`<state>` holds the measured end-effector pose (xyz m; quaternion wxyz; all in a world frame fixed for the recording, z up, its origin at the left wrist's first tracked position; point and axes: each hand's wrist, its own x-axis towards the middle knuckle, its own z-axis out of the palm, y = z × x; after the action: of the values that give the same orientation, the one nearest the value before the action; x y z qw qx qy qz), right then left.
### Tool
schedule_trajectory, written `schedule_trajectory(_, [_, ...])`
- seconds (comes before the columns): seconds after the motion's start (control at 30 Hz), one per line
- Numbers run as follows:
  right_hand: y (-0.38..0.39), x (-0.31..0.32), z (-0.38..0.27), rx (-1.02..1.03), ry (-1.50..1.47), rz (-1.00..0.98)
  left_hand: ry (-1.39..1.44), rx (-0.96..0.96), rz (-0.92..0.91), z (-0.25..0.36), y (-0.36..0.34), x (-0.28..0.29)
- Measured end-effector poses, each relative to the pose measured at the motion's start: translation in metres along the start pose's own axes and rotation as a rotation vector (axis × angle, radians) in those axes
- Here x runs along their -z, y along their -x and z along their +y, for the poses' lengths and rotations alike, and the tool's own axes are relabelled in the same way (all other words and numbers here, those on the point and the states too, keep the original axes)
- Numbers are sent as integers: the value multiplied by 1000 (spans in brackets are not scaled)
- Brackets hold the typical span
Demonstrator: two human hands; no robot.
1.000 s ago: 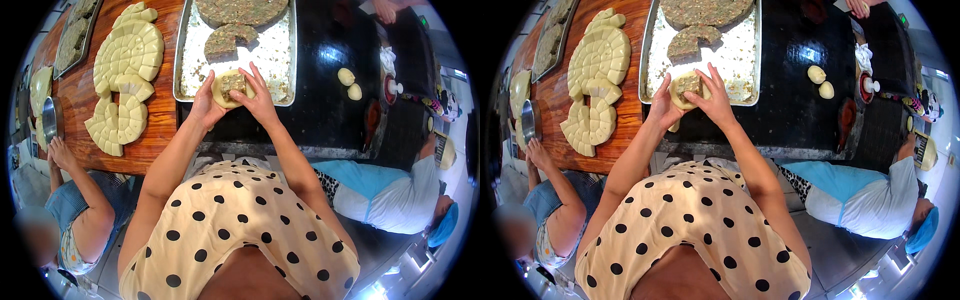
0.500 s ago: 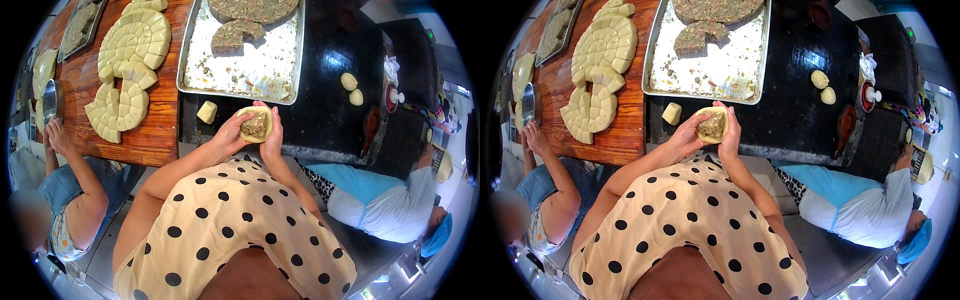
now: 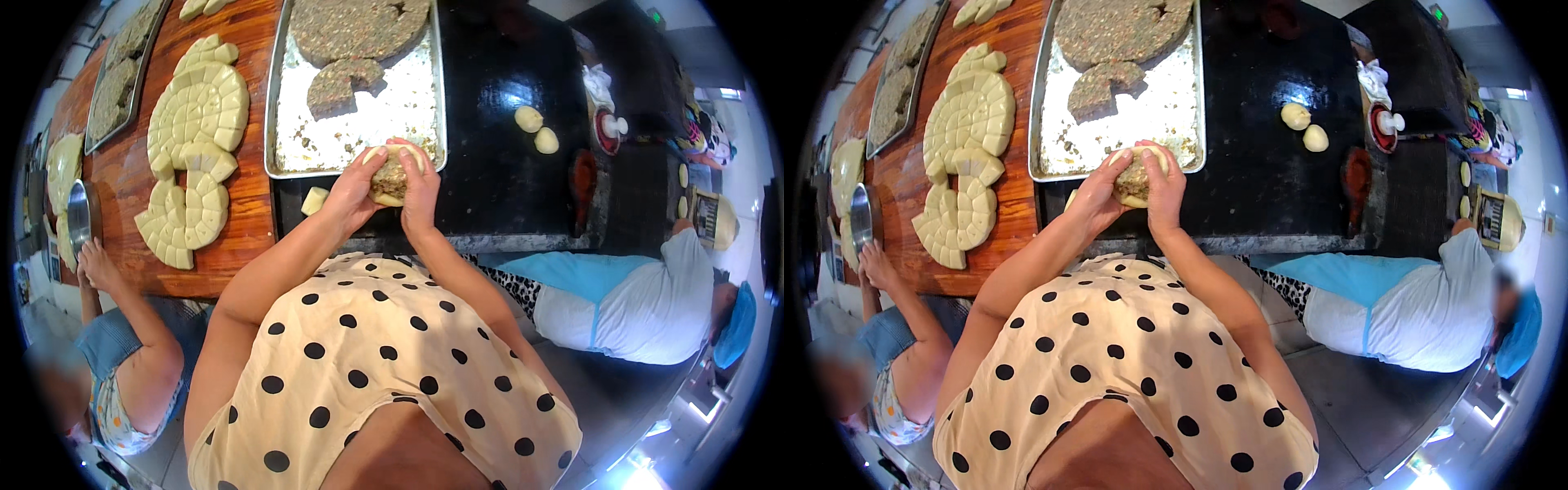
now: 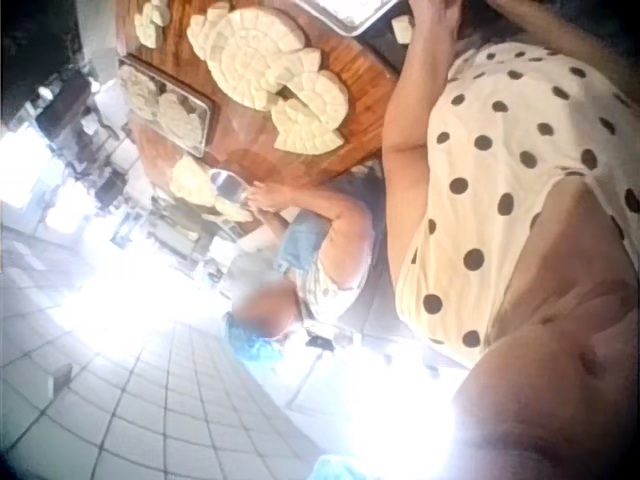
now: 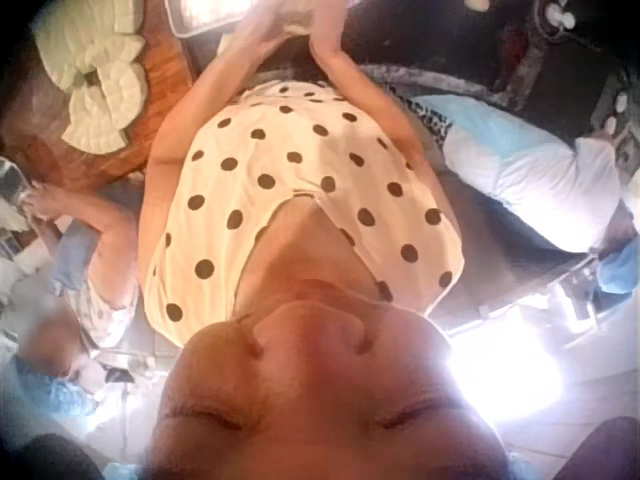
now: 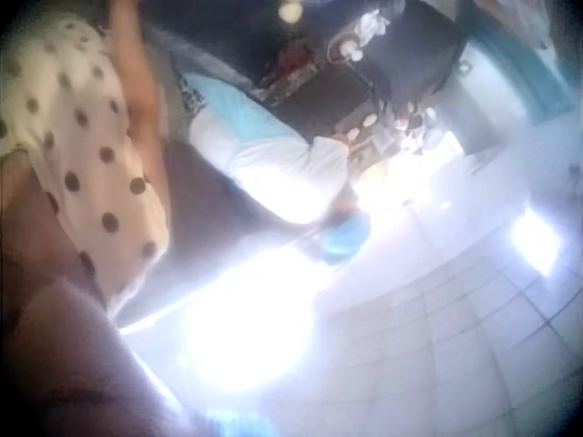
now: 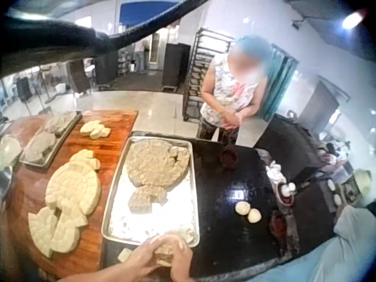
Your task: The person prepares buns by flattening small pieces of dough, placing a spoonful of meat filling in the center, and then folding and rolling the dough into a ball.
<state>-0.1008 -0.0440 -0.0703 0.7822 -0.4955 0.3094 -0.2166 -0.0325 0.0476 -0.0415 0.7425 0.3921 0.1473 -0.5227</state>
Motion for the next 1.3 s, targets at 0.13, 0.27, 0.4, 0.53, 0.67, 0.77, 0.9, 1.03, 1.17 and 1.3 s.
schedule_trajectory(0.13, [4,-9,-7,101,121,53,-53,50,70,10,7,-9])
schedule_trajectory(0.27, [4,-12,5,102,135,45,-153,20,58,5,-6,12])
schedule_trajectory(0.4, [-14,6,11,52,-114,-133,-181,82,59,14,-14,5])
schedule_trajectory(0.53, [-46,4,19,-322,-109,-100,-258,66,-20,17,-20,4])
schedule_trajectory(0.67, [-18,-17,-3,224,493,-72,-413,-229,186,4,-44,12])
schedule_trajectory(0.77, [-2,-28,-22,440,598,-28,-507,-185,234,10,-65,39])
schedule_trajectory(0.9, [-10,-27,-14,477,627,-2,-543,-254,214,8,-82,49])
schedule_trajectory(1.03, [-44,-7,-8,180,-109,23,-520,43,-38,43,-50,-21])
schedule_trajectory(1.17, [-40,-32,-50,53,-458,110,-253,-151,-240,50,-31,-15])
schedule_trajectory(1.3, [-26,-61,-32,411,-44,166,62,-243,33,27,-26,-31])
